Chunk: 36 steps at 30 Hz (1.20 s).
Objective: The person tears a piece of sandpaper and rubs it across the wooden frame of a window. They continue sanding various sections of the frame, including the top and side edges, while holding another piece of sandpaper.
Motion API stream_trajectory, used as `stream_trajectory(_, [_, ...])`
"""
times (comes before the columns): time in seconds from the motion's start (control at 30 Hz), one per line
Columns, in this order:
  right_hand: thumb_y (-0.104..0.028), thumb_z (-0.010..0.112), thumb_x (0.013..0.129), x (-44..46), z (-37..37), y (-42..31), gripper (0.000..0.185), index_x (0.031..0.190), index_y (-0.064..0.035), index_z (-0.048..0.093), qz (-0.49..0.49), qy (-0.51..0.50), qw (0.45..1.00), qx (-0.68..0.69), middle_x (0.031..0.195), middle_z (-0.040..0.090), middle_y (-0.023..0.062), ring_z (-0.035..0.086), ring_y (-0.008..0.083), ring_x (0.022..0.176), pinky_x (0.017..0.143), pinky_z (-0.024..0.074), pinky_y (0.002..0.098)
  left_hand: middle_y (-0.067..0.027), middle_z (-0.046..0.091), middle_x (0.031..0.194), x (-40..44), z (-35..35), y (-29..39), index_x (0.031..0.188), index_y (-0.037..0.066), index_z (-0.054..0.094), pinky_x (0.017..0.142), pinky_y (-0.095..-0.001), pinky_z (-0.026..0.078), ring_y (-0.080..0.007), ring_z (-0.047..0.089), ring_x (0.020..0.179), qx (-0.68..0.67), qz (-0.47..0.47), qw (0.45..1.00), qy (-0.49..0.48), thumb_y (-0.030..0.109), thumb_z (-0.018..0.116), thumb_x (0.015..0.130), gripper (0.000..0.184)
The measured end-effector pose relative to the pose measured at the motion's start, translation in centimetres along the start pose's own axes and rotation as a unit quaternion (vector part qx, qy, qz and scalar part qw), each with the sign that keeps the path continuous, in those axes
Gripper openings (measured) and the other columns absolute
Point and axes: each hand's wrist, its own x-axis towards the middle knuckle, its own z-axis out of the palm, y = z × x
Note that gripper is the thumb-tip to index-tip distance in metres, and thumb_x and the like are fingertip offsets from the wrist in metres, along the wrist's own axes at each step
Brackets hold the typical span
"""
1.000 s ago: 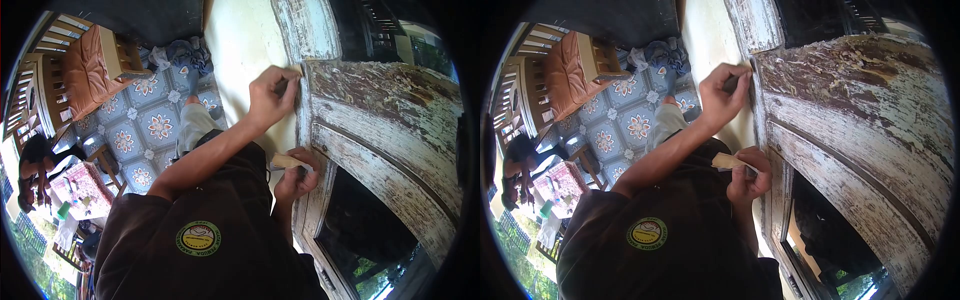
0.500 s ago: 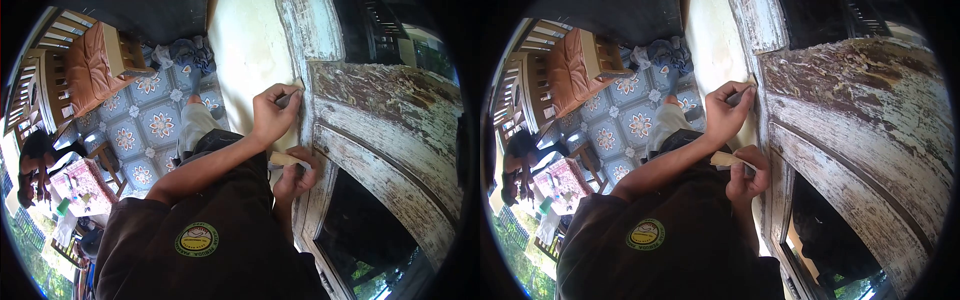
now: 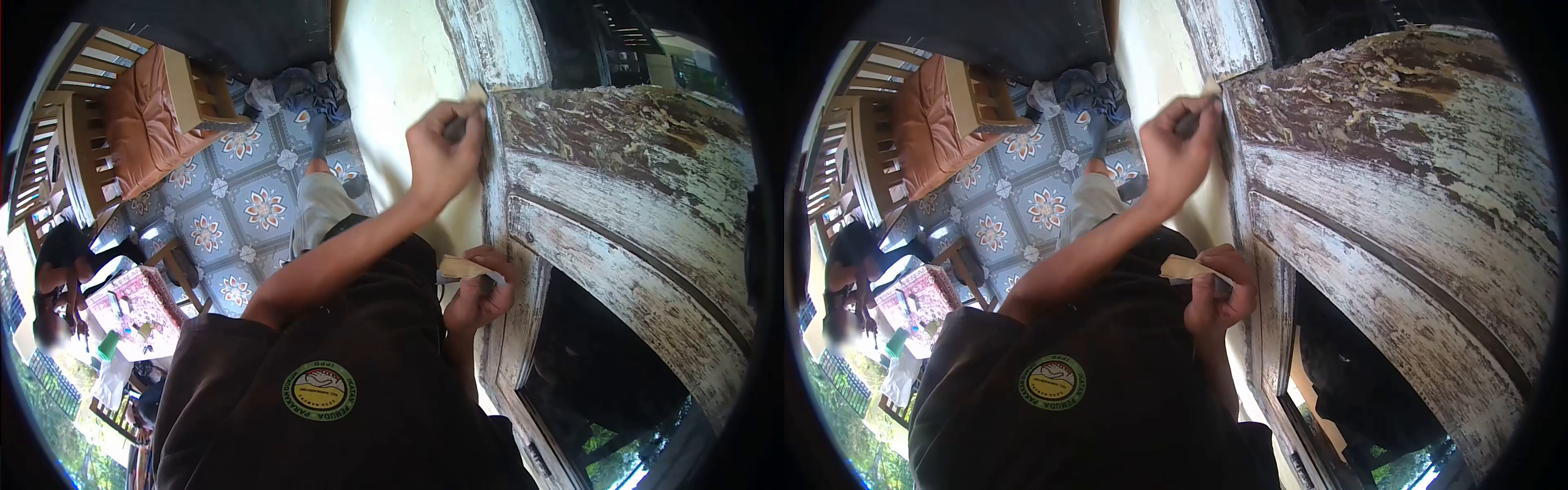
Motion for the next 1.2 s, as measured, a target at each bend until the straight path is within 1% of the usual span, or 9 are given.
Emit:
stream_trajectory(0.03, [-0.01, 0.056, 0.082, 0.1, 0.1, 0.0, 0.017, 0.095, 0.001, 0.05, 0.001, 0.013, 1.0, 0.0, 0.076, 0.053, 0.0126, 0.054, 0.0215, 0.071, 0.063, 0.0434, 0.0306, -0.0087, 0.067, 0.079, -3.4, -1.0, -1.0, 0.083, -0.005, 0.064, 0.065, -0.0218, 0.049, -0.0058, 0.059, 0.073, 0.071, 0.041, 0.995, -0.054, 0.001, 0.064, 0.083, 0.007])
stream_trajectory(0.3, [-0.007, 0.057, 0.085, 1.0, 0.8, -0.2, 0.014, 0.093, 0.0033, 0.053, -0.058, 0.003, 0.998, 0.032, 0.077, 0.057, 0.0137, 0.054, 0.0201, 0.067, 0.06, 0.0435, 0.0299, -0.0002, 0.063, 0.078, 1.4, 0.3, 0.3, 0.09, -0.006, 0.064, 0.057, -0.0164, 0.041, -0.0014, 0.051, 0.068, 0.031, 0.087, 0.995, -0.03, 0.004, 0.065, 0.086, 0.011])
stream_trajectory(0.53, [-0.007, 0.058, 0.085, 0.2, 0.5, 0.0, 0.014, 0.093, 0.0033, 0.054, -0.008, 0.011, 1.0, 0.01, 0.077, 0.057, 0.013, 0.054, 0.0201, 0.069, 0.063, 0.0436, 0.0303, -0.0018, 0.063, 0.08, -1.5, -0.8, -0.2, 0.094, -0.006, 0.063, 0.059, -0.0169, 0.043, -0.0019, 0.053, 0.069, 0.027, -0.028, 0.997, -0.07, 0.002, 0.062, 0.088, 0.01])
stream_trajectory(0.7, [-0.005, 0.058, 0.083, 0.2, 0.6, -0.4, 0.013, 0.093, 0.0029, 0.055, -0.008, 0.046, 0.999, 0.006, 0.078, 0.057, 0.0123, 0.054, 0.0202, 0.071, 0.064, 0.0435, 0.0304, -0.0053, 0.065, 0.075, 7.6, 1.2, 1.4, 0.088, -0.009, 0.064, 0.059, -0.0211, 0.046, -0.0061, 0.057, 0.07, 0.0, 0.118, 0.993, 0.008, 0.006, 0.063, 0.083, 0.016])
stream_trajectory(0.73, [-0.004, 0.058, 0.082, 0.0, 0.5, -0.4, 0.013, 0.093, 0.0028, 0.056, 0.004, 0.042, 0.999, -0.008, 0.078, 0.057, 0.0123, 0.054, 0.0203, 0.071, 0.065, 0.0435, 0.0305, -0.0011, 0.063, 0.073, 9.9, 1.2, 1.2, 0.089, -0.008, 0.064, 0.052, -0.0184, 0.04, -0.0021, 0.05, 0.062, 0.0, 0.16, 0.987, -0.001, 0.006, 0.064, 0.084, 0.015])
stream_trajectory(0.77, [-0.004, 0.058, 0.082, -0.1, 0.4, -0.2, 0.013, 0.093, 0.0028, 0.056, 0.004, 0.042, 0.999, -0.007, 0.078, 0.057, 0.0123, 0.054, 0.0203, 0.071, 0.065, 0.0435, 0.0305, -0.0103, 0.067, 0.086, 11.8, 1.3, 1.2, 0.095, -0.01, 0.061, 0.063, -0.0238, 0.048, -0.0117, 0.061, 0.073, -0.115, 0.12, 0.983, -0.074, 0.003, 0.058, 0.088, 0.015])
stream_trajectory(0.9, [-0.009, 0.057, 0.085, -0.6, 0.4, 0.5, 0.017, 0.097, 0.002, 0.052, 0.009, 0.009, 0.999, -0.041, 0.085, 0.056, 0.0129, 0.055, 0.0196, 0.074, 0.066, 0.0472, 0.0303, -0.0063, 0.066, 0.071, 10.2, 0.4, 2.7, 0.084, -0.008, 0.065, 0.057, -0.0217, 0.046, -0.0057, 0.057, 0.065, 0.083, 0.166, 0.982, -0.02, 0.008, 0.064, 0.082, 0.016])
stream_trajectory(1.03, [-0.01, 0.057, 0.085, 0.9, 1.3, 0.4, 0.018, 0.097, 0.0028, 0.052, 0.011, 0.009, 0.999, -0.041, 0.085, 0.056, 0.0127, 0.056, 0.0203, 0.075, 0.065, 0.0475, 0.0302, -0.003, 0.065, 0.078, 4.0, -0.9, 0.9, 0.087, -0.006, 0.065, 0.06, -0.0173, 0.044, -0.0026, 0.055, 0.07, 0.058, -0.003, 0.996, -0.062, 0.006, 0.066, 0.085, 0.012])
stream_trajectory(1.2, [-0.011, 0.058, 0.085, 3.0, 2.5, 0.6, 0.019, 0.097, 0.0033, 0.052, 0.0, 0.01, 0.999, -0.039, 0.085, 0.057, 0.0124, 0.056, 0.0208, 0.075, 0.066, 0.0471, 0.0311, -0.004, 0.066, 0.078, 7.8, 0.0, 1.7, 0.09, -0.005, 0.067, 0.056, -0.0167, 0.043, -0.0021, 0.054, 0.065, 0.044, 0.069, 0.997, -0.017, 0.007, 0.067, 0.085, 0.013])
